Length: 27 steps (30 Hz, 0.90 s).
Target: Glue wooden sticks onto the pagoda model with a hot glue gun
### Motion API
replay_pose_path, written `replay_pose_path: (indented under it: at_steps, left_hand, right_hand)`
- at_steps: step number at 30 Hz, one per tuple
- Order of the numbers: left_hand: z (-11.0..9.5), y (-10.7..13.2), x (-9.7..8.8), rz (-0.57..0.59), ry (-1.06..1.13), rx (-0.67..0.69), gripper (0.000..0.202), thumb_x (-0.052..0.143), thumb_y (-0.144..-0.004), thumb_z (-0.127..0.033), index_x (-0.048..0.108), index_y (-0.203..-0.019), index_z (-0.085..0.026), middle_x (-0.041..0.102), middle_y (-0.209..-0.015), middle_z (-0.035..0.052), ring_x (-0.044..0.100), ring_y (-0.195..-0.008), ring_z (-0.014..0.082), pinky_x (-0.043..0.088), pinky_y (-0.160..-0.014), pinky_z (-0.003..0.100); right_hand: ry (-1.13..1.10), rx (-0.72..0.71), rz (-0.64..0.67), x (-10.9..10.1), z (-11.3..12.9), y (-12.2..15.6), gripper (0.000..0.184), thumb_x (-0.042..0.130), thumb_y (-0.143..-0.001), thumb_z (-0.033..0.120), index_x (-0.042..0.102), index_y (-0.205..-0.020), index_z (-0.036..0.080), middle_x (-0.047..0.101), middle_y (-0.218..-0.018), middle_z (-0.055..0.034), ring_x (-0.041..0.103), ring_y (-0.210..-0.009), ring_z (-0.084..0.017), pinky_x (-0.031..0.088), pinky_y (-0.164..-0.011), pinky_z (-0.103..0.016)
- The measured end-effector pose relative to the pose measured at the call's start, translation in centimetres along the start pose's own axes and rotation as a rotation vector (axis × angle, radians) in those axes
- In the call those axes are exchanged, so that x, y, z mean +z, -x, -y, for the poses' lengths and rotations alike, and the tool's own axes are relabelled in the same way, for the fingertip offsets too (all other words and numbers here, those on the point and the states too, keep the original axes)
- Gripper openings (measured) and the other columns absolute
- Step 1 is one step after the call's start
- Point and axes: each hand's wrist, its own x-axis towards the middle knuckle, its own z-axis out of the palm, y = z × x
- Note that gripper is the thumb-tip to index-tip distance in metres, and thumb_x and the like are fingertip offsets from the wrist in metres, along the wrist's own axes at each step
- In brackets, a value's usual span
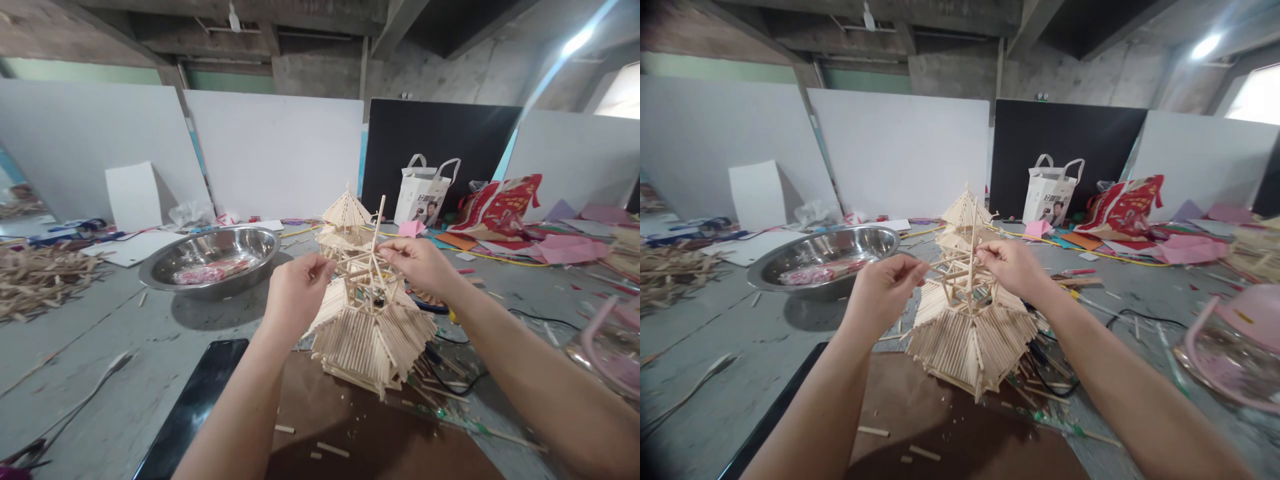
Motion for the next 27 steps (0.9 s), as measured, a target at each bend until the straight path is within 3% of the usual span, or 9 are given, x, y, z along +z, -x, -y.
replay_pose_path:
  at_steps: [27]
  left_hand:
    - [0.02, 0.0, 0.04, -0.003, 0.002, 0.041, 0.023, 0.046, -0.073, -0.032, 0.06, -0.062, -0.017, 0.052, -0.049, -0.0013, 0.038, -0.046, 0.0082, 0.029, -0.05, 0.022]
  right_hand:
    - [0.008, 0.02, -0.006, 0.07, 0.15, 0.03, 0.024, 0.045, -0.077, 0.026, 0.067, -0.082, 0.017, 0.069, -0.078, -0.0032, 0.061, -0.071, -0.017, 0.042, -0.061, -0.026]
